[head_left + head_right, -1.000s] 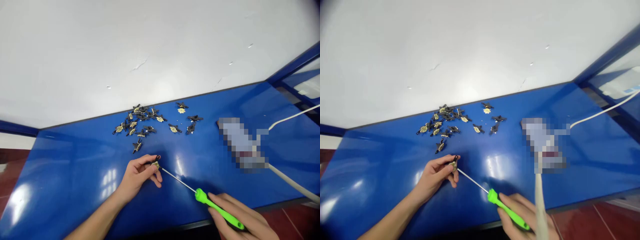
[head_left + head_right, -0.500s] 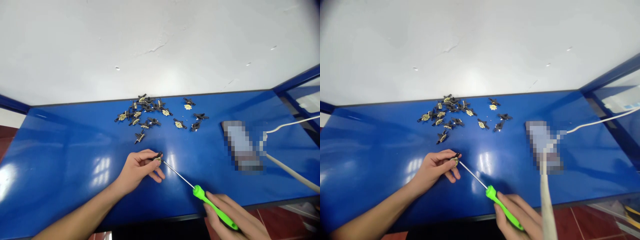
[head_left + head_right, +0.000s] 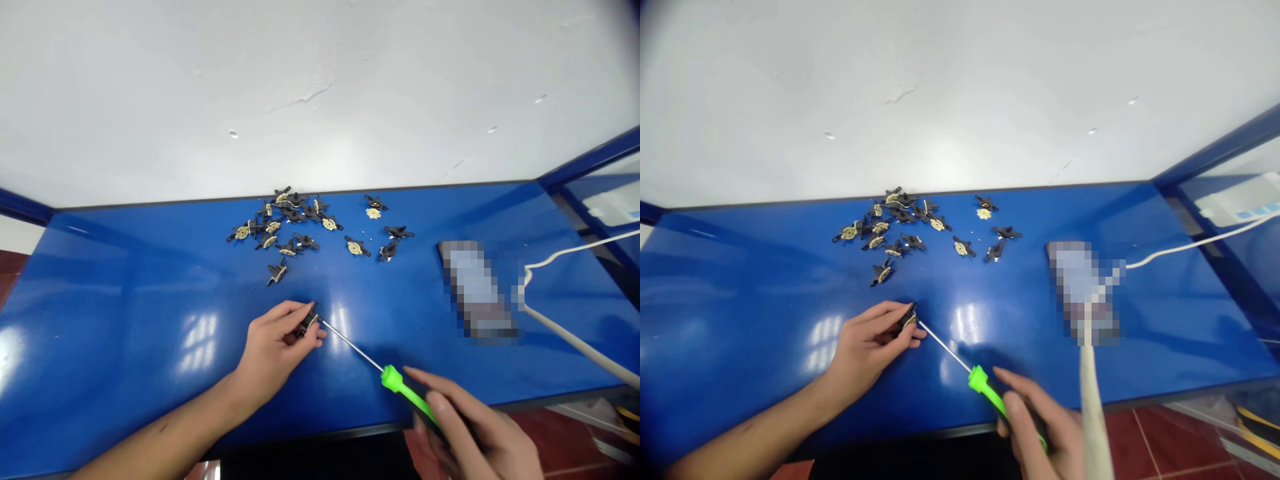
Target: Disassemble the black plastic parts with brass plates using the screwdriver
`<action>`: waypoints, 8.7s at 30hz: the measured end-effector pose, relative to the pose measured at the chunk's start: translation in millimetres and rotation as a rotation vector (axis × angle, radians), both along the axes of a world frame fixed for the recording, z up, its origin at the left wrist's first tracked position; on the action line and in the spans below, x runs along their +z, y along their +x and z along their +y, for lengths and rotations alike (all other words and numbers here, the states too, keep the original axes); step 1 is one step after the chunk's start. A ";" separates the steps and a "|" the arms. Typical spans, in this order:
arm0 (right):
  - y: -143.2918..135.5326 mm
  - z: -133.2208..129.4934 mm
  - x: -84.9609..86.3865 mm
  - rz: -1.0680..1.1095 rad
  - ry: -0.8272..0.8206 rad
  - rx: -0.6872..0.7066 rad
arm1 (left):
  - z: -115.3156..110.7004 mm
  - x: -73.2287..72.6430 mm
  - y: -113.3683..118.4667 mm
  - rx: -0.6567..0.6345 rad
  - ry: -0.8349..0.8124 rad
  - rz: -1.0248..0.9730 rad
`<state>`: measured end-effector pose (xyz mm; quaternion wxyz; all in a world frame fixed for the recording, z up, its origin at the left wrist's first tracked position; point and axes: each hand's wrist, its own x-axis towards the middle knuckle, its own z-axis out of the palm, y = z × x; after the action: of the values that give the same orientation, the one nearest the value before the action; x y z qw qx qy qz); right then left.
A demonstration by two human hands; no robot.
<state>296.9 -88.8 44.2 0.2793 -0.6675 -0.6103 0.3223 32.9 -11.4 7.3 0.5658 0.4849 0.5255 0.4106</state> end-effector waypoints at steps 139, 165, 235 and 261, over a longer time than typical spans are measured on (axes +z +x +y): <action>-82.6 78.7 -13.4 0.416 -0.176 0.008 | 24.0 14.9 -15.4 0.139 -0.340 -0.535; -56.7 19.2 -18.4 0.113 0.192 0.120 | 21.7 7.1 -5.9 0.251 -0.265 -0.487; -32.6 18.3 -21.5 0.498 0.067 -0.284 | -1.8 4.7 -13.2 0.123 0.009 0.064; -25.1 24.5 -26.0 0.486 -0.205 -0.207 | 0.7 -8.8 -23.3 0.098 -0.020 0.186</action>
<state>271.7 -64.2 18.2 0.3798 -0.6542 -0.4184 0.5027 9.7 -10.7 -1.5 0.4988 0.4889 0.6028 0.3857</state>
